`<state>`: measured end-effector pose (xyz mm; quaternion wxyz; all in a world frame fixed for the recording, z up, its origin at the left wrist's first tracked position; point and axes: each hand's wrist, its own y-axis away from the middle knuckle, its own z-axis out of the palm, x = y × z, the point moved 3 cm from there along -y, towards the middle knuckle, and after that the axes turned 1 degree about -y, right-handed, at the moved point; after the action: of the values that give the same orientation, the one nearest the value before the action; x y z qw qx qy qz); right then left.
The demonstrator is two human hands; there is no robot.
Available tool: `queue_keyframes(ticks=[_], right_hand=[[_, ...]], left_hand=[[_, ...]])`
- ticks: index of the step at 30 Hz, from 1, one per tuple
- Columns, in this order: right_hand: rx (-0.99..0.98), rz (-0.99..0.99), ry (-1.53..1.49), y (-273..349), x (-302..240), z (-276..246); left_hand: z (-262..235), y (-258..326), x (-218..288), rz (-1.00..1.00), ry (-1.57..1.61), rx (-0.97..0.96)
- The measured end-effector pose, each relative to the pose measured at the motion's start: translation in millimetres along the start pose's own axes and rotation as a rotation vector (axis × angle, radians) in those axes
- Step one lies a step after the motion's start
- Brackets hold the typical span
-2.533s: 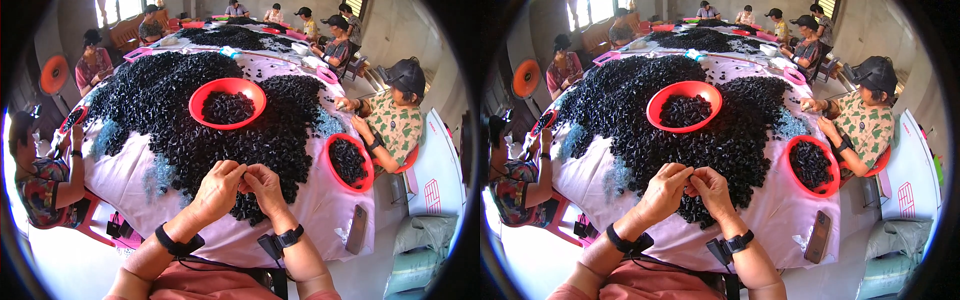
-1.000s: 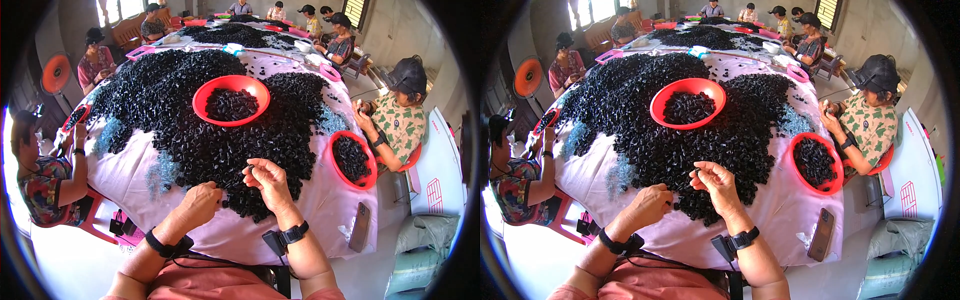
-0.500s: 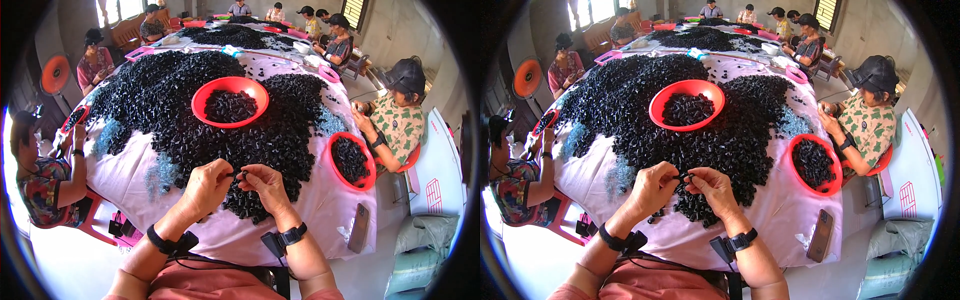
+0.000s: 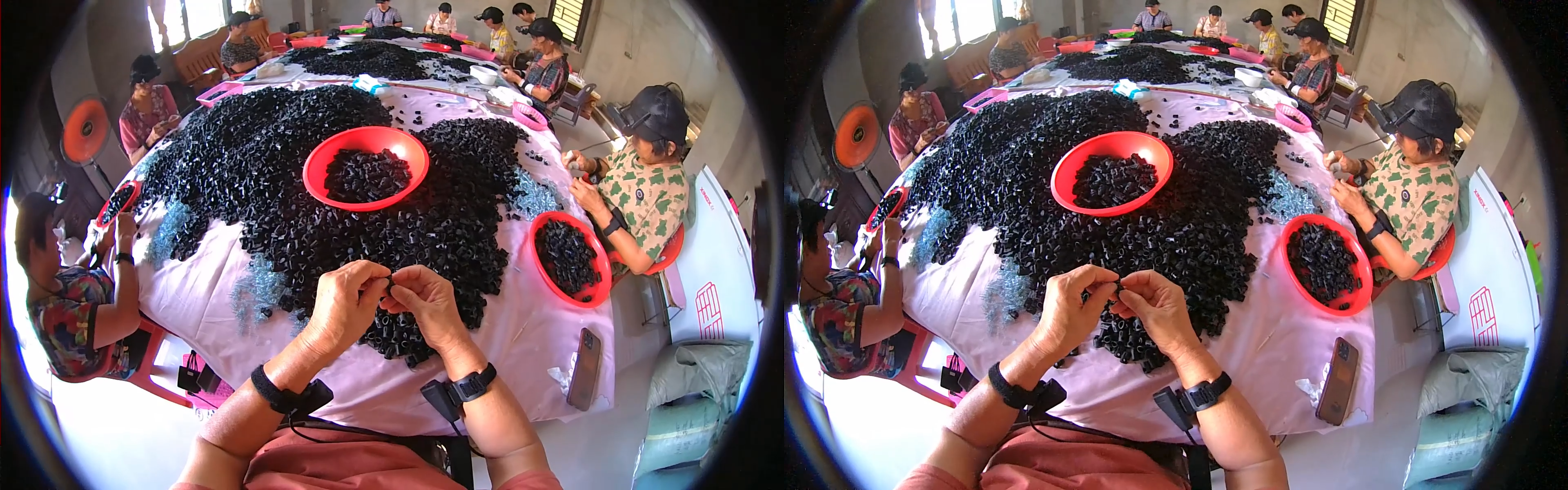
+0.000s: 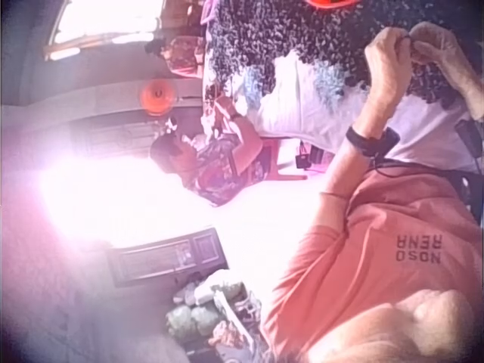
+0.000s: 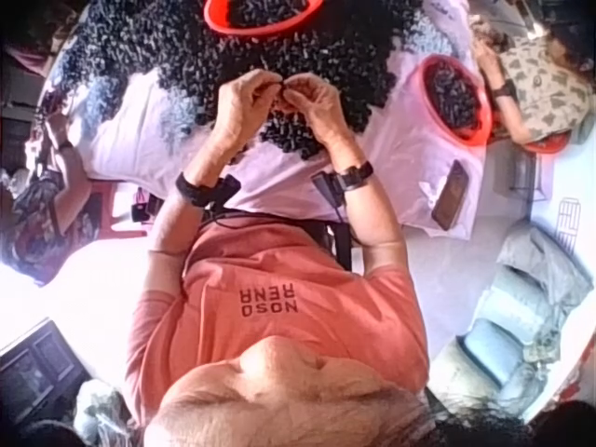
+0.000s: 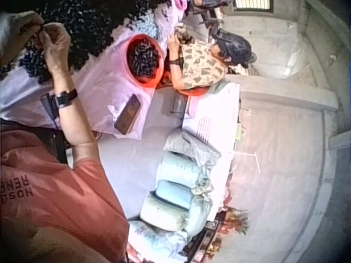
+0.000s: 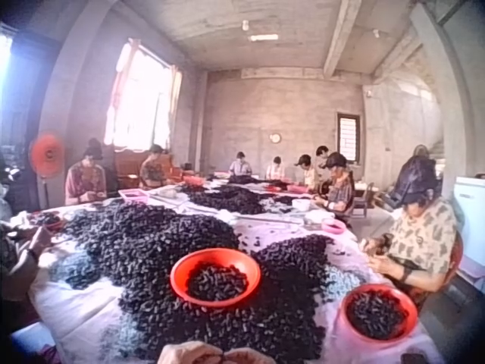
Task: Sorting small black components at a factory table with other workers.
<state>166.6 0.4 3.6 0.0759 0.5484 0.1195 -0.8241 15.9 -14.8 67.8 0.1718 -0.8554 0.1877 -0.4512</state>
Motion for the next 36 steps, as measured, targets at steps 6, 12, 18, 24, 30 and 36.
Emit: queue_keyframes(ticks=[6,12,18,24,30,36], right_hand=[[0.015,-0.029,-0.013,1,-1,2],[0.018,-0.053,0.016,2,-1,2],[0.03,-0.074,0.06,2,2,3],[0.026,-0.041,0.054,1,0,5],[0.015,-0.049,0.042,2,0,6],[0.037,-0.054,0.012,2,-1,5]], left_hand=[[3,3,-3,0.014,0.003,0.036],[3,2,-3,0.036,0.016,0.038],[7,8,-6,0.008,-0.007,0.089],[9,12,-8,0.063,-0.077,0.149],[8,10,-1,0.122,-0.204,0.19],[9,11,-3,0.166,-0.243,0.205]])
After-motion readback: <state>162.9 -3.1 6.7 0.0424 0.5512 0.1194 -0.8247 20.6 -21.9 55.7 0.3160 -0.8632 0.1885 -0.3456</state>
